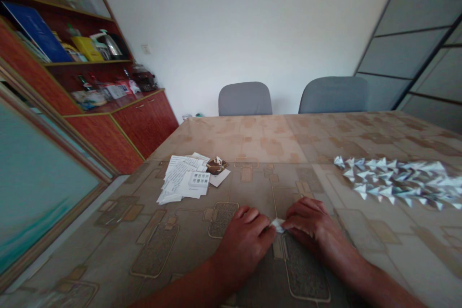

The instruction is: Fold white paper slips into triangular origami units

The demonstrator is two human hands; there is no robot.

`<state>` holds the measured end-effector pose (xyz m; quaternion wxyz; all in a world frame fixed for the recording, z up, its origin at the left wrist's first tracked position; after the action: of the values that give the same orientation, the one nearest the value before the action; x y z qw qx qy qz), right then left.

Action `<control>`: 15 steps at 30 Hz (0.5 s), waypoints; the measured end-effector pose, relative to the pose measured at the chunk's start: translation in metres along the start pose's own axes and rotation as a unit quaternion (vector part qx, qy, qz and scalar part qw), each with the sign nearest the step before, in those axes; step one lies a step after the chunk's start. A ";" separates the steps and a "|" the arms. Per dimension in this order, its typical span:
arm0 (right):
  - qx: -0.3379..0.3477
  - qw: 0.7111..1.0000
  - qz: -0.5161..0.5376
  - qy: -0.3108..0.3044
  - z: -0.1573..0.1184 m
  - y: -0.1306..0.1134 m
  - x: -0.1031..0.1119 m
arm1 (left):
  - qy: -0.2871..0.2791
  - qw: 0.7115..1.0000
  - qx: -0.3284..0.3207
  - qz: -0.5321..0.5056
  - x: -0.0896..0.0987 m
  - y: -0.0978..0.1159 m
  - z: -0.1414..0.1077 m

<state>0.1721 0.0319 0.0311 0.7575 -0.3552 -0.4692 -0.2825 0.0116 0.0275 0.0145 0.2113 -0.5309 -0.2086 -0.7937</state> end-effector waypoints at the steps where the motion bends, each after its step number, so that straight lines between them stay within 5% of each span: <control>1: 0.001 1.000 0.004 -0.001 -0.001 0.002 -0.001 | 0.000 1.000 0.002 0.000 0.001 0.000 0.000; 7: -0.002 1.000 0.008 0.004 -0.005 0.012 0.001 | 0.000 1.000 0.007 -0.012 0.002 0.002 0.000; 15: -0.109 0.991 0.038 0.065 -0.004 0.012 -0.012 | -0.010 1.000 0.005 -0.018 -0.002 0.000 0.000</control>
<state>0.1787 0.0368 0.0155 0.7534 -0.4340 -0.3714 -0.3257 0.0123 0.0273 0.0130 0.1973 -0.5338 -0.2240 -0.7912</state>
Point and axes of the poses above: each hand's wrist, its own z-axis towards the middle knuckle, its own x-axis out of the back of the hand, y = z × x, the point moved 4 cm from there along z, towards the middle knuckle, and after that the axes turned 7 degrees about -z, right-handed, at the moved point
